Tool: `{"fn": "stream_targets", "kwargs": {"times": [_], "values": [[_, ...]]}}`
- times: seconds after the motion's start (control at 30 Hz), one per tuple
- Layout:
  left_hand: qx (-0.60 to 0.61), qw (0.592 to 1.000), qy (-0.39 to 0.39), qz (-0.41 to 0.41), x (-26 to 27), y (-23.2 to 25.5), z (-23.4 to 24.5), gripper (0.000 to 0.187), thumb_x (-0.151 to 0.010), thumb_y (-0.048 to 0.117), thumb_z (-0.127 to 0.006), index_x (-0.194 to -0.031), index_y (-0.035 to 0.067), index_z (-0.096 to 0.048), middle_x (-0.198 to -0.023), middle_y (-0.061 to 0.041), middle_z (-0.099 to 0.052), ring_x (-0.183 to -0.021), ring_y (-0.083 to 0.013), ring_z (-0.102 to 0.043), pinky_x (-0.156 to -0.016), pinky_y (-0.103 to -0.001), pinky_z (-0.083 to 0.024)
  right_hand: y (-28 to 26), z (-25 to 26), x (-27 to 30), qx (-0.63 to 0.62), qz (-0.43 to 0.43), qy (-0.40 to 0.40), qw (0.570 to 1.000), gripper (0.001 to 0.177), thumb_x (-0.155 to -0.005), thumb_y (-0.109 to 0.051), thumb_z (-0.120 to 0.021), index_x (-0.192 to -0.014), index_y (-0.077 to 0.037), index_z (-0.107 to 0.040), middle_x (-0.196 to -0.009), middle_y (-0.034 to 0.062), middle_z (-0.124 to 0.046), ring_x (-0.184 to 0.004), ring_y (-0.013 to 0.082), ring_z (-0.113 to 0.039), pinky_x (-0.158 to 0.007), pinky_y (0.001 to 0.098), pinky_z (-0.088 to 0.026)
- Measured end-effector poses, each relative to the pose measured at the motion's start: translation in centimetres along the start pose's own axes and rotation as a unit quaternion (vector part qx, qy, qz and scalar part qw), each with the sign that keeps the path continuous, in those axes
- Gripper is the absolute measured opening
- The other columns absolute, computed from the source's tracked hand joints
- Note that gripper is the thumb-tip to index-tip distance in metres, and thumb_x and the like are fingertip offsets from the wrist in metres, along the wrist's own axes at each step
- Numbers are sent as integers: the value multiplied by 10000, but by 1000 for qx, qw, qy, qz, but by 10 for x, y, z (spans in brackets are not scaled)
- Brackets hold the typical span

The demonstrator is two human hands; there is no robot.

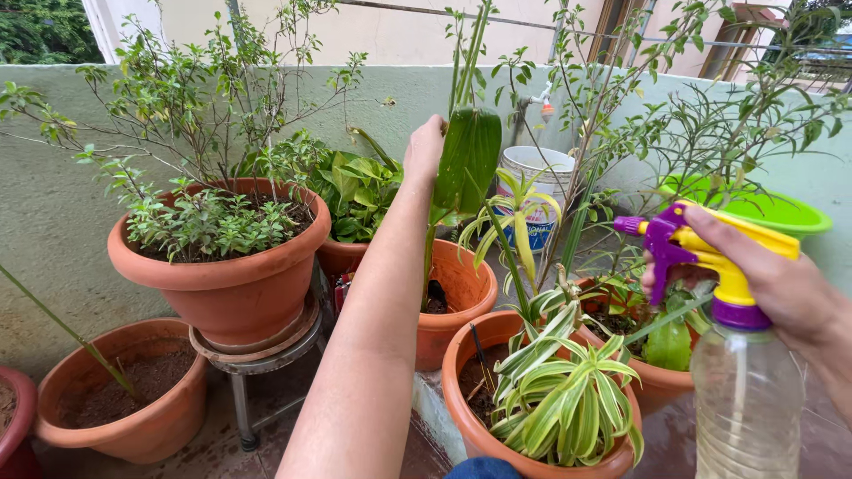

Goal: The person sprays water from a bottle onto the leaves of a small potted palm plant and cleans the leaves by hand.

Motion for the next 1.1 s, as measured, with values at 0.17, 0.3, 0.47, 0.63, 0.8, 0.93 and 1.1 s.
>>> {"fn": "stream_targets", "kwargs": {"times": [0.17, 0.3, 0.47, 0.63, 0.8, 0.93, 1.1], "values": [[56, 997, 55, 3, 39, -13, -12, 318, -869, 291, -687, -1150, 145, -651, -1111, -204, -686, -1055, -407, -641, -846, -498, -509, 18, 20, 26, -83, 10, 32, 996, 529, -1042, -498, -445, -1134, 1, -597, -861, 159, -699, -762, 250, -719, -761, 420, -599], [20, 999, 24, 39, 38, -4, -9, 304, -915, 331, -693, -1138, 128, -653, -1108, -199, -700, -1075, -405, -647, -881, -502, -509, 26, 43, 31, -53, 80, 147, 984, 494, -1182, -506, -462, -1185, -17, -534, -945, 160, -597, -800, 269, -603, -752, 446, -519], [30, 999, 10, 21, 32, -6, -7, 268, -926, 296, -683, -1128, 121, -664, -1109, -192, -710, -1086, -394, -652, -897, -499, -507, -7, 48, 35, 33, 211, 142, 966, 581, -1081, -572, -336, -1148, -48, -578, -988, 60, -687, -948, 137, -690, -832, 277, -511], [23, 999, 10, 23, 31, -7, -7, 308, -894, 306, -708, -1136, 121, -662, -1090, -196, -702, -1059, -388, -657, -889, -490, -513, 15, 36, 33, -92, 171, 166, 967, 523, -1220, -497, -472, -1210, 19, -552, -912, 192, -600, -819, 263, -626, -774, 419, -533], [17, 1000, -7, 25, 34, -7, -11, 373, -887, 304, -702, -1209, 131, -632, -1107, -196, -677, -1060, -379, -654, -896, -483, -515, 17, 0, 18, -36, 146, -4, 989, 476, -1030, -398, -456, -1248, 5, -583, -1138, 105, -738, -883, 192, -708, -825, 366, -583], [17, 1000, -3, 14, 36, -4, -14, 392, -887, 320, -719, -1221, 141, -621, -1170, -196, -645, -1120, -386, -615, -937, -476, -492, 52, -23, 2, -57, 78, -24, 995, 466, -1108, -353, -514, -1310, 53, -620, -982, 192, -684, -815, 253, -681, -716, 437, -552], [19, 999, -18, 24, 34, -10, -12, 459, -901, 271, -689, -1320, 125, -568, -1258, -205, -621, -1191, -377, -596, -996, -463, -476, 29, -40, -9, -79, 80, 42, 993, 411, -1133, -351, -508, -1361, -32, -631, -978, 165, -654, -766, 274, -655, -695, 492, -545]]}}
Point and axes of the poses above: each hand's wrist, its own x-axis away from the middle knuckle, its own z-axis out of the back of the hand, y = z × x, the point moved 4 cm from there along -x, towards the middle knuckle
